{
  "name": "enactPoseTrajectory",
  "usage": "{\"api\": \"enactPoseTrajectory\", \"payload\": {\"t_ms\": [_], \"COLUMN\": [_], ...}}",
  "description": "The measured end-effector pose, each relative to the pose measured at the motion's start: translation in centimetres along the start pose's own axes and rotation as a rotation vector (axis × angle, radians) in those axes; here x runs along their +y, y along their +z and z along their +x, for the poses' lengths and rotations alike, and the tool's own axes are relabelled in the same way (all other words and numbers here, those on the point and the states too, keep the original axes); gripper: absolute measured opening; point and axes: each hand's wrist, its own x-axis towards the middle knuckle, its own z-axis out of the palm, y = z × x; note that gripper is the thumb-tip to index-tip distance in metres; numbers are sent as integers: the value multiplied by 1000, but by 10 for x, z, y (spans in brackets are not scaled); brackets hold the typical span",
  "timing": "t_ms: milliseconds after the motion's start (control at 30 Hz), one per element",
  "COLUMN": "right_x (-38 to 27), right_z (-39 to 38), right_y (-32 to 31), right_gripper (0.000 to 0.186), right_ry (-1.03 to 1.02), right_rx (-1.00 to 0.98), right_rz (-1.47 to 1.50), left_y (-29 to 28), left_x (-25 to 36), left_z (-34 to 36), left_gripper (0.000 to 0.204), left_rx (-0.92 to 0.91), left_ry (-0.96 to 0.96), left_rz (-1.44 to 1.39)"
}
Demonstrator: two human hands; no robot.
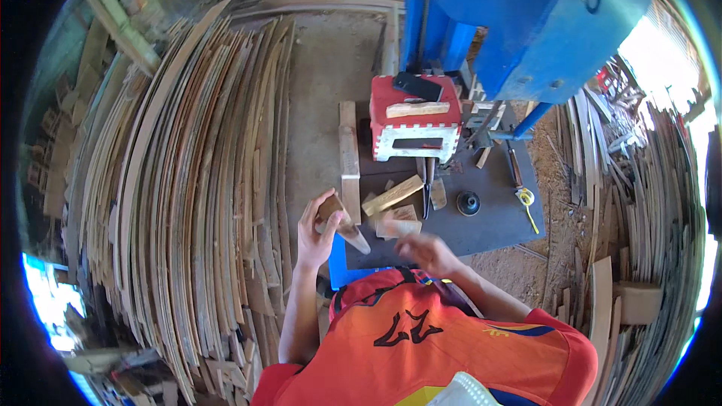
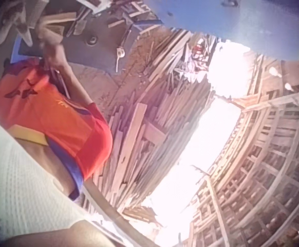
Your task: Marking, measuring, and inspecting small wood blocks at a workshop bench.
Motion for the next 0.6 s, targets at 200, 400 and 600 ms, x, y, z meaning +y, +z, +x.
{"api": "enactPoseTrajectory", "payload": {"t_ms": [200,400,600], "right_x": [-7,-10,15], "right_z": [16,10,10], "right_y": [13,6,-1], "right_gripper": [26,24,27], "right_ry": [-114,-90,-28], "right_rx": [-224,-260,27], "right_rz": [-77,-95,173], "left_y": [-7,-4,-2], "left_x": [11,10,4], "left_z": [-4,6,12], "left_gripper": [44,44,44], "left_rx": [9,15,-8], "left_ry": [-16,-39,9], "left_rz": [-5,-7,18]}}
